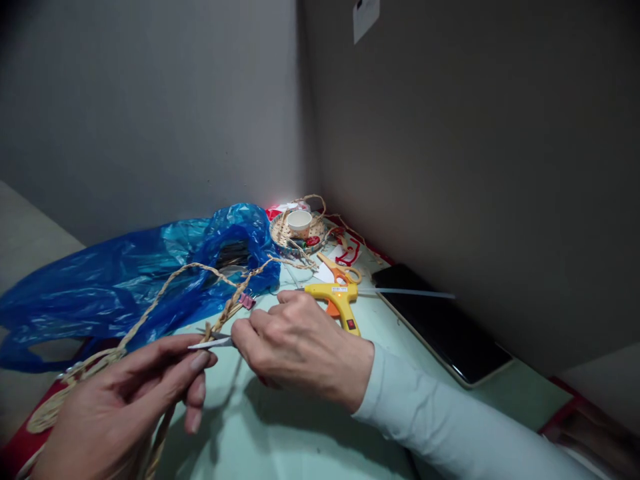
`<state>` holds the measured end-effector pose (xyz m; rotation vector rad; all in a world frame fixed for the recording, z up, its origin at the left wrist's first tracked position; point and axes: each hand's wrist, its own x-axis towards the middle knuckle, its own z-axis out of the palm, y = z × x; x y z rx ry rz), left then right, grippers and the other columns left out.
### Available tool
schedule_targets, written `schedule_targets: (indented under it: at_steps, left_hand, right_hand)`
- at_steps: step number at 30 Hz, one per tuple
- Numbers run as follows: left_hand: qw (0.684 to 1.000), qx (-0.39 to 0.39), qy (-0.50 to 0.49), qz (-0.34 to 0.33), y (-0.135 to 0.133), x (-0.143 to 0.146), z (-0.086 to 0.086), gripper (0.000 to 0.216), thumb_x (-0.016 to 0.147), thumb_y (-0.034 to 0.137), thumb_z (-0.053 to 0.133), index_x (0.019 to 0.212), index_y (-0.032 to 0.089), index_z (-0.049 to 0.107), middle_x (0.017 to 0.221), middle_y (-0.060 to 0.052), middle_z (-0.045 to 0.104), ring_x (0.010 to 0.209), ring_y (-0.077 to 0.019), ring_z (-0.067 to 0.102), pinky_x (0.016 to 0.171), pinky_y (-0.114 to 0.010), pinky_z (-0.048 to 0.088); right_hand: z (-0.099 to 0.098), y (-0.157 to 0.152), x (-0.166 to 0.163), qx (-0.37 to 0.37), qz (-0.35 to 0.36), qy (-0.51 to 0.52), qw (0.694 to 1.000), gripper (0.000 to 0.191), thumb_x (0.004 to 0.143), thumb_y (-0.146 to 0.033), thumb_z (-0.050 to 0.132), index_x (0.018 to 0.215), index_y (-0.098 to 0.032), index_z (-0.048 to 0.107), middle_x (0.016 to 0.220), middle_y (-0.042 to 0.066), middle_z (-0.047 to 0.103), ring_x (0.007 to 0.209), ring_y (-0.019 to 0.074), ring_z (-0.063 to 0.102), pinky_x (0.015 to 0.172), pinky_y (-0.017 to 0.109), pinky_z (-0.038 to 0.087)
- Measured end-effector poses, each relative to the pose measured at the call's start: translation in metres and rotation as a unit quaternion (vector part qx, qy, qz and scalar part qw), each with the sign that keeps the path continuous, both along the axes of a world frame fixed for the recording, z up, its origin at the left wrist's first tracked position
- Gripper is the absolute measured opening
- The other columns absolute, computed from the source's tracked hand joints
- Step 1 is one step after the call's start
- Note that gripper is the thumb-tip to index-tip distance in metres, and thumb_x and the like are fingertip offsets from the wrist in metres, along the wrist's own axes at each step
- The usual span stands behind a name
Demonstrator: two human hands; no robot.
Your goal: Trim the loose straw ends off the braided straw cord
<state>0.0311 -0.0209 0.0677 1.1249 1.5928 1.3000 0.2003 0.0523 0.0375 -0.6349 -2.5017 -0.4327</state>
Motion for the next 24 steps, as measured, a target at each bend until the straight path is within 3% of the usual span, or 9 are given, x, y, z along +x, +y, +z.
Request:
schedule_targets:
  at_steps: [7, 13, 17, 19, 24]
  left_hand:
    - [0.999, -0.032, -0.018, -0.035, 0.003, -0.014, 0.0, 0.018, 0.07, 0.034, 0.078, 0.078, 0.019, 0.072, 0.046, 0.003, 0.066, 0.04, -0.0134, 0.06, 0.044, -0.022, 0.05]
    - [0.997, -0.029, -0.01, -0.066, 0.006, -0.022, -0.002, 0.02, 0.075, 0.036, 0.077, 0.083, 0.018, 0.07, 0.05, 0.003, 0.067, 0.049, -0.0153, 0.063, 0.05, -0.024, 0.052]
    - [0.994, -0.03, -0.057, -0.094, 0.007, -0.023, -0.004, 0.021, 0.076, 0.036, 0.076, 0.086, 0.02, 0.069, 0.053, 0.003, 0.065, 0.049, -0.0128, 0.058, 0.051, -0.022, 0.049]
    - [0.992, -0.044, -0.096, -0.071, 0.008, -0.021, -0.004, 0.023, 0.071, 0.032, 0.08, 0.088, 0.02, 0.07, 0.059, 0.003, 0.064, 0.048, -0.0105, 0.052, 0.045, -0.018, 0.043]
    - [0.986, -0.071, -0.15, -0.023, 0.008, -0.017, 0.0, 0.03, 0.062, 0.036, 0.085, 0.083, 0.018, 0.072, 0.063, 0.002, 0.057, 0.047, -0.0055, 0.038, 0.038, -0.011, 0.028]
  right_hand:
    - [-0.006, 0.002, -0.004, 0.07, -0.003, 0.007, 0.997, 0.023, 0.087, -0.002, 0.043, 0.072, -0.02, 0.046, 0.058, -0.003, 0.052, 0.046, 0.0124, 0.038, 0.052, 0.033, 0.019]
    - [-0.008, 0.005, -0.005, 0.077, -0.004, 0.001, 0.997, 0.024, 0.09, -0.002, 0.043, 0.074, -0.019, 0.048, 0.058, -0.004, 0.051, 0.044, 0.0118, 0.037, 0.049, 0.031, 0.018]
    - [-0.008, 0.009, -0.006, 0.032, 0.012, 0.078, 0.996, 0.027, 0.099, -0.022, 0.043, 0.073, -0.019, 0.048, 0.056, -0.005, 0.052, 0.044, 0.0102, 0.034, 0.049, 0.029, 0.02]
    - [-0.008, 0.012, -0.006, 0.002, 0.005, 0.13, 0.991, 0.027, 0.098, -0.031, 0.045, 0.074, -0.02, 0.048, 0.057, -0.005, 0.053, 0.045, 0.0097, 0.037, 0.051, 0.029, 0.022]
    - [-0.006, 0.014, -0.003, -0.058, -0.021, 0.124, 0.99, 0.016, 0.093, -0.029, 0.051, 0.08, -0.02, 0.051, 0.063, -0.004, 0.059, 0.05, 0.0108, 0.043, 0.055, 0.03, 0.024]
